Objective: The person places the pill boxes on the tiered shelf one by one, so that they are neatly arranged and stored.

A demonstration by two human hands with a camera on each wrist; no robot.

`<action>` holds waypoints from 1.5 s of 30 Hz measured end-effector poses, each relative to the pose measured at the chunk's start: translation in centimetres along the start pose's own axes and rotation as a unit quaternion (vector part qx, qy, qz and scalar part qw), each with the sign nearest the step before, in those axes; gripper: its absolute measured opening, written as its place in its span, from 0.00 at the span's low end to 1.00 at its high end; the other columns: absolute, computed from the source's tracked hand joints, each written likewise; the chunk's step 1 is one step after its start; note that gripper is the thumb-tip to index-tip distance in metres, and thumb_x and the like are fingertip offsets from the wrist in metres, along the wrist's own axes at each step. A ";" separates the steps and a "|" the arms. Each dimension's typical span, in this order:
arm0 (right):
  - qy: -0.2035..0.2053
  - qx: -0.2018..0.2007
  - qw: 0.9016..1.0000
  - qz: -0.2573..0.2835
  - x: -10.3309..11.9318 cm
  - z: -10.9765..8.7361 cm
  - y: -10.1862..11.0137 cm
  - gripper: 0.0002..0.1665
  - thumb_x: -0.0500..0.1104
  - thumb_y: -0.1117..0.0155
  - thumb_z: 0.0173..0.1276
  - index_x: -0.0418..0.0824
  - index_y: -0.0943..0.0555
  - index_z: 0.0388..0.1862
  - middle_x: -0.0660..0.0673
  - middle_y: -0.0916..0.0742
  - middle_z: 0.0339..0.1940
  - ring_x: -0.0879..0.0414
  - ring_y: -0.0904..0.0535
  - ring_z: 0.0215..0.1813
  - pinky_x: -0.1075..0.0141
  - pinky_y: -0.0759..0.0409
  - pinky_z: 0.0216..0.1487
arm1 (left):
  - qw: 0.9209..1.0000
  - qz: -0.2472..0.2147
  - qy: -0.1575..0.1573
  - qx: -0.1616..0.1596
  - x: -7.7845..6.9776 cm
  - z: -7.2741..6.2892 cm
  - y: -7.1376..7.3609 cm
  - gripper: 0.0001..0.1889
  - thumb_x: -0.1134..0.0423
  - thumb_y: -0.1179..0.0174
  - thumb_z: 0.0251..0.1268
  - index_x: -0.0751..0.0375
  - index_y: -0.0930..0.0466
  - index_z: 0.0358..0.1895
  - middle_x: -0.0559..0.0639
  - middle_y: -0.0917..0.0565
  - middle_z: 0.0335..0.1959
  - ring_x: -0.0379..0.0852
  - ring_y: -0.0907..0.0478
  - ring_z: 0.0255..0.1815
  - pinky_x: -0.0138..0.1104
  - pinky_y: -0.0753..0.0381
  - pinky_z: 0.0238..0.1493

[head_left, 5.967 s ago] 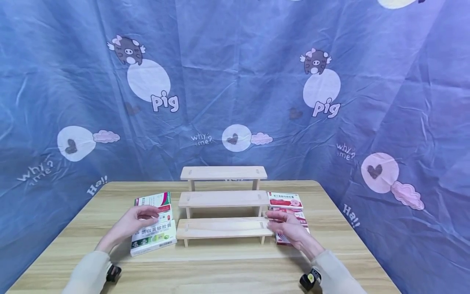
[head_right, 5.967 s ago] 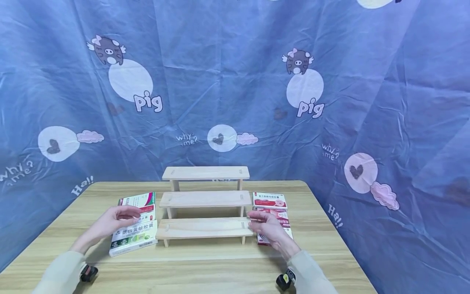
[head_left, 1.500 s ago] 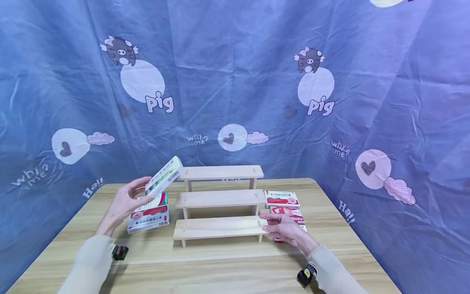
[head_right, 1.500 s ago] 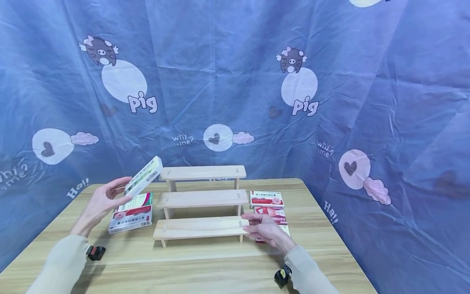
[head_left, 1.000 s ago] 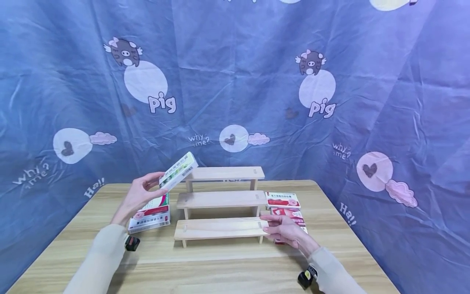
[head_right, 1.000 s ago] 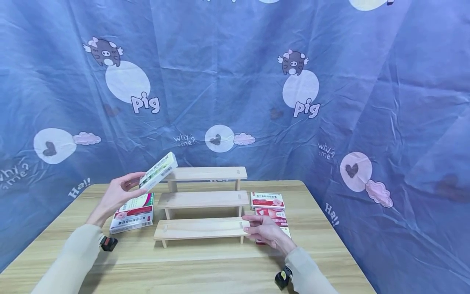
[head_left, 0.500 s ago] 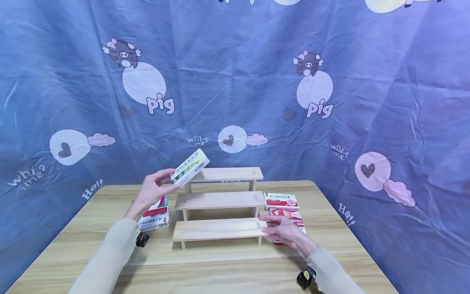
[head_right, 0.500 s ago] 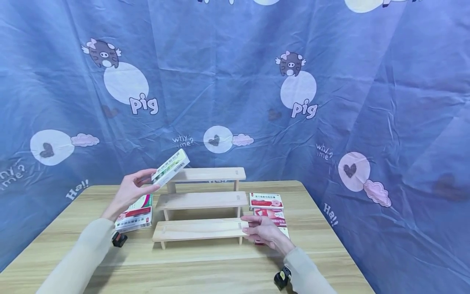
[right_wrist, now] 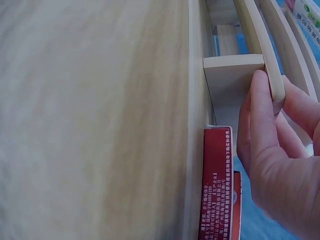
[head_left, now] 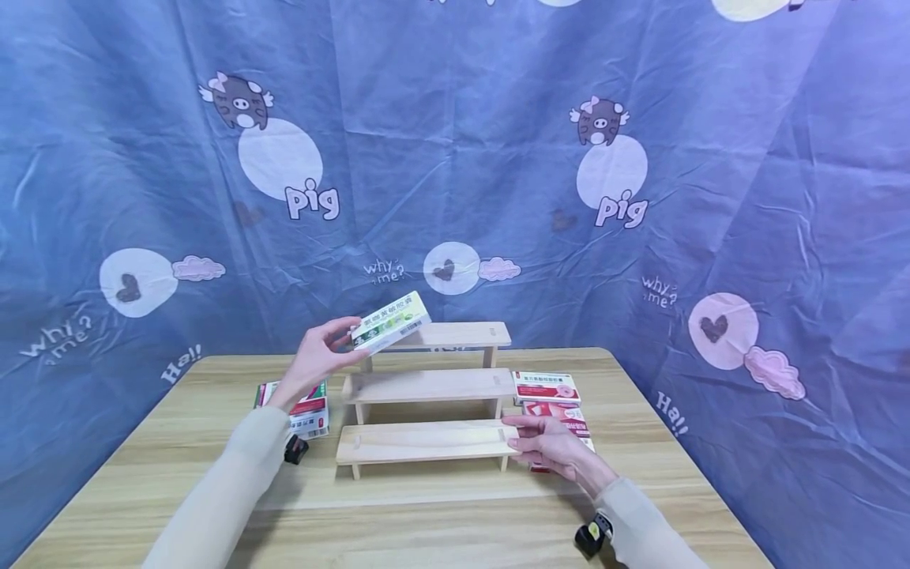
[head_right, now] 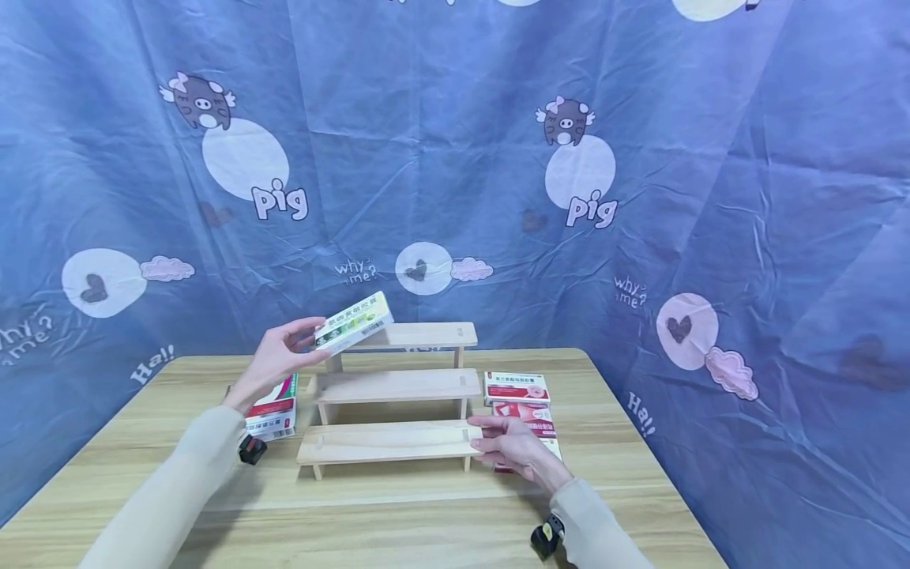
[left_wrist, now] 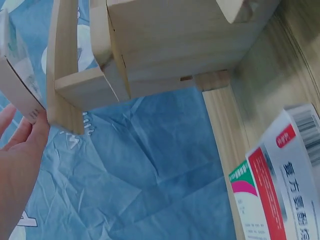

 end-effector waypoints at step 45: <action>-0.009 0.000 1.000 -0.005 -0.2 0.2 0.2 0.35 0.31 0.38 0.67 0.29 0.36 0.71 0.44 0.15 0.49 0.55 0.15 0.46 0.61 0.14 0.50 | 0.994 0.042 0.028 0.092 -1.3 5.0 -5.9 0.30 0.69 0.29 0.53 0.68 0.25 0.62 0.66 0.23 0.61 0.58 0.23 0.62 0.33 0.18 0.56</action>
Point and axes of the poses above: each hand's wrist, its own z-axis towards the middle knuckle, its own y-axis out of the back of the hand, x = y × z, the point moved 4 cm from there along z, towards the middle knuckle
